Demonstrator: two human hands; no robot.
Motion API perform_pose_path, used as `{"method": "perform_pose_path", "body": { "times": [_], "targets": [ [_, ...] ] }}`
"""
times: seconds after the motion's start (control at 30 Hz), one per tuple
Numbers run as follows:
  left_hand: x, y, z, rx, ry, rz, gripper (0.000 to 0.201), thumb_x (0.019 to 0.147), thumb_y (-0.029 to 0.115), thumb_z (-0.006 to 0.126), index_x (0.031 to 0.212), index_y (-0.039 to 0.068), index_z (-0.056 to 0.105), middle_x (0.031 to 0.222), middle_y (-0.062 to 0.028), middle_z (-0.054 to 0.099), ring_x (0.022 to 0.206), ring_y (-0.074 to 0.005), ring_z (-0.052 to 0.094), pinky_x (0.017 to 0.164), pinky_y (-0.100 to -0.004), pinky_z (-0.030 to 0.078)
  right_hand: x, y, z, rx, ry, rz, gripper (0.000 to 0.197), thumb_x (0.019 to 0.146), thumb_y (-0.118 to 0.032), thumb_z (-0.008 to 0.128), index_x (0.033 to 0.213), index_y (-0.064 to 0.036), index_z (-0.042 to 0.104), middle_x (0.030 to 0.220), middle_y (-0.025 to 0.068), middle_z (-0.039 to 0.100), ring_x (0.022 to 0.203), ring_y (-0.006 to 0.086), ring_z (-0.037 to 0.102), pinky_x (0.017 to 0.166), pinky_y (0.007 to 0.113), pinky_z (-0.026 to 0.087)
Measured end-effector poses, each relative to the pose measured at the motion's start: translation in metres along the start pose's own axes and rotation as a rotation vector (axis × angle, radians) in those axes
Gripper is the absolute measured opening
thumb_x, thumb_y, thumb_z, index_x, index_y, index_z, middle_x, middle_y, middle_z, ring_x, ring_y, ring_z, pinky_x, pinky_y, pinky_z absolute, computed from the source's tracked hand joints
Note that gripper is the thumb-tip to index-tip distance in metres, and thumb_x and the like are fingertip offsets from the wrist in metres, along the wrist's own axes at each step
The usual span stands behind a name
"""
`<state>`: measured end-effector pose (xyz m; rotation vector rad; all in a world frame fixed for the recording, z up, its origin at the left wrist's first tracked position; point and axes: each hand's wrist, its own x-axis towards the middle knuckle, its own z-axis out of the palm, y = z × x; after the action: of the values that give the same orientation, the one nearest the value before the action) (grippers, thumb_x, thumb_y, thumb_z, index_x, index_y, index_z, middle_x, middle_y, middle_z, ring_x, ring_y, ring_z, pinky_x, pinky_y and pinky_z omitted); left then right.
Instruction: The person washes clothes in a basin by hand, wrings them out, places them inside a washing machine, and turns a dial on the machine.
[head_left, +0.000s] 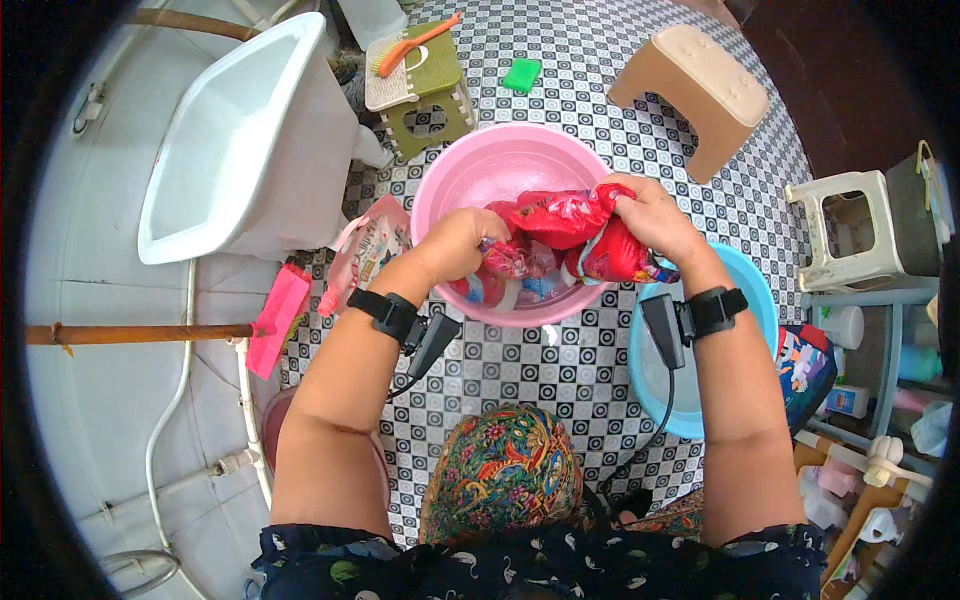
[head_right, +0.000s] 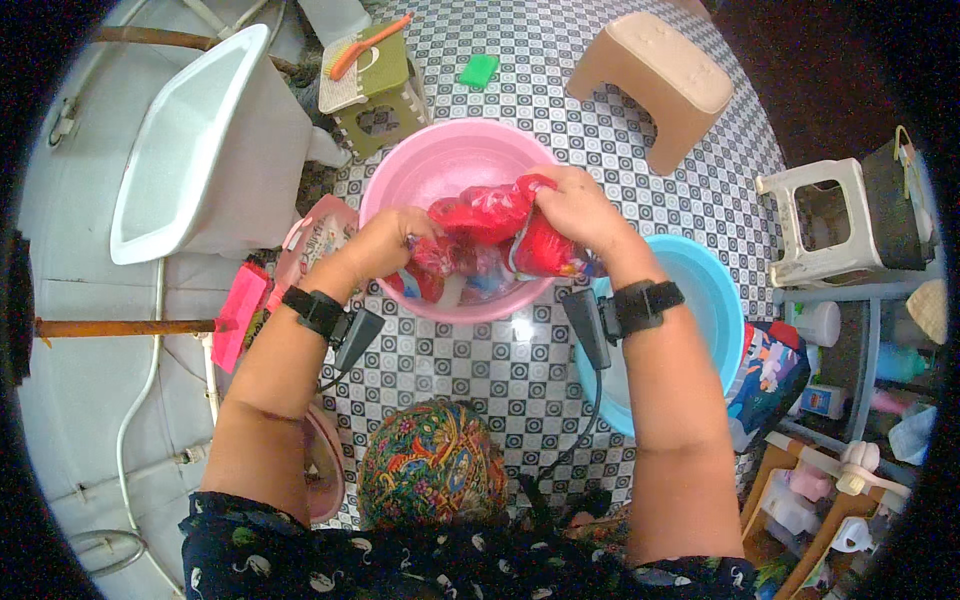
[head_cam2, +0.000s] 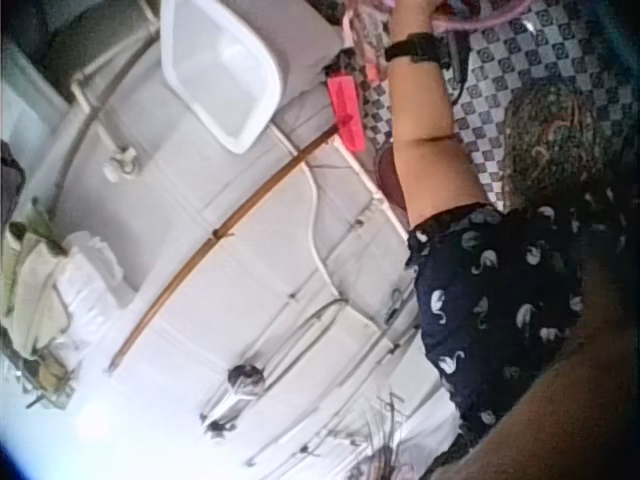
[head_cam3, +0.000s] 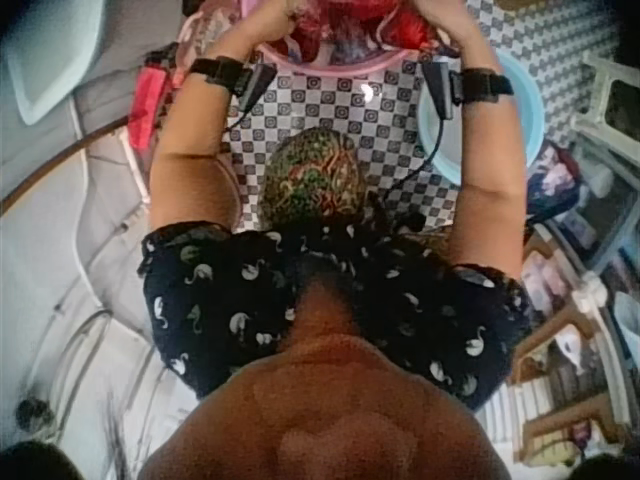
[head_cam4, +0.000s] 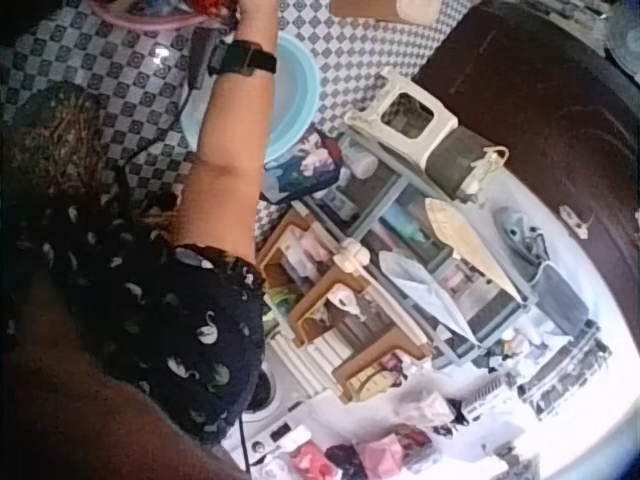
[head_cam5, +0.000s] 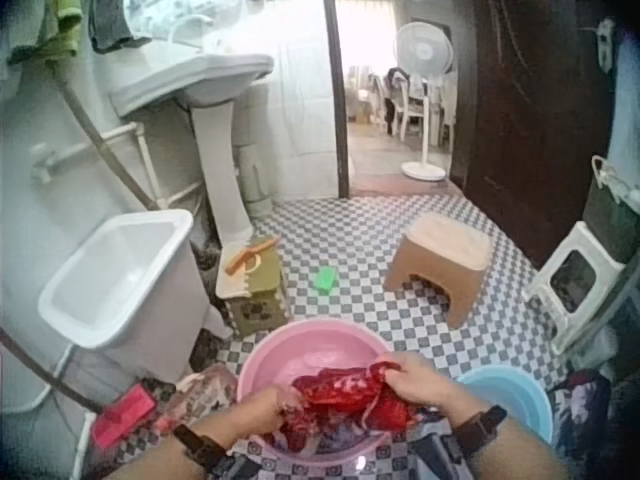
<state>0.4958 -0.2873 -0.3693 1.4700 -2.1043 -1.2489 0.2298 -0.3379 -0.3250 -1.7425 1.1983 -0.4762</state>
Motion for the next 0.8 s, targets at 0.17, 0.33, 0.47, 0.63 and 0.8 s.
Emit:
{"method": "perform_pose_path", "body": {
  "times": [0.17,0.33,0.47,0.63,0.8],
  "targets": [
    [-0.010,-0.036,0.023,0.339,0.019,0.183,0.057,0.060,-0.008,0.061,0.112,0.017,0.058,0.134,-0.0168,0.034,0.122,-0.0343,0.034,0.098,-0.0390,0.036,0.019,0.023,0.014,-0.254,-0.120,-0.174,0.025,0.071,0.003,0.048,0.092,-0.0031,0.060,0.099,0.0158,0.058,0.094,0.0302,0.055,0.086,0.034,0.043],
    [-0.013,-0.042,0.050,0.470,0.052,-0.167,0.104,0.053,0.030,0.079,0.138,0.022,0.020,0.141,-0.0232,0.015,0.129,-0.0450,0.013,0.104,-0.0504,0.021,0.024,0.067,0.043,-0.562,-0.071,-0.216,0.051,0.069,-0.007,0.062,0.116,-0.0255,0.055,0.138,0.0180,0.027,0.121,0.0407,0.032,0.103,0.043,0.027],
    [0.009,-0.036,0.065,0.452,-0.096,-0.413,0.100,0.054,0.062,0.068,0.136,0.021,0.028,0.144,-0.0225,0.006,0.130,-0.0475,0.004,0.096,-0.0667,0.012,0.036,0.077,0.072,-0.565,-0.148,-0.108,0.061,0.067,-0.017,0.065,0.123,-0.0352,0.048,0.145,0.0163,0.007,0.124,0.0500,0.021,0.104,0.046,0.025],
    [0.026,-0.043,0.070,0.484,-0.252,-0.485,0.096,0.056,0.055,0.071,0.136,0.025,0.028,0.145,-0.0180,0.003,0.128,-0.0507,0.003,0.096,-0.0658,0.020,0.055,0.084,0.090,-0.611,-0.425,0.042,0.063,0.066,-0.017,0.063,0.125,-0.0345,0.047,0.145,0.0208,-0.004,0.122,0.0519,0.027,0.104,0.044,0.024],
    [0.043,-0.046,0.063,0.460,-0.339,-0.514,0.087,0.061,0.037,0.074,0.135,0.025,0.030,0.145,-0.0147,0.004,0.127,-0.0517,0.007,0.091,-0.0661,0.029,0.063,0.097,0.097,-0.612,-0.479,0.038,0.058,0.071,-0.024,0.063,0.126,-0.0348,0.045,0.146,0.0159,-0.001,0.124,0.0487,0.026,0.102,0.047,0.029]
  ]
}}
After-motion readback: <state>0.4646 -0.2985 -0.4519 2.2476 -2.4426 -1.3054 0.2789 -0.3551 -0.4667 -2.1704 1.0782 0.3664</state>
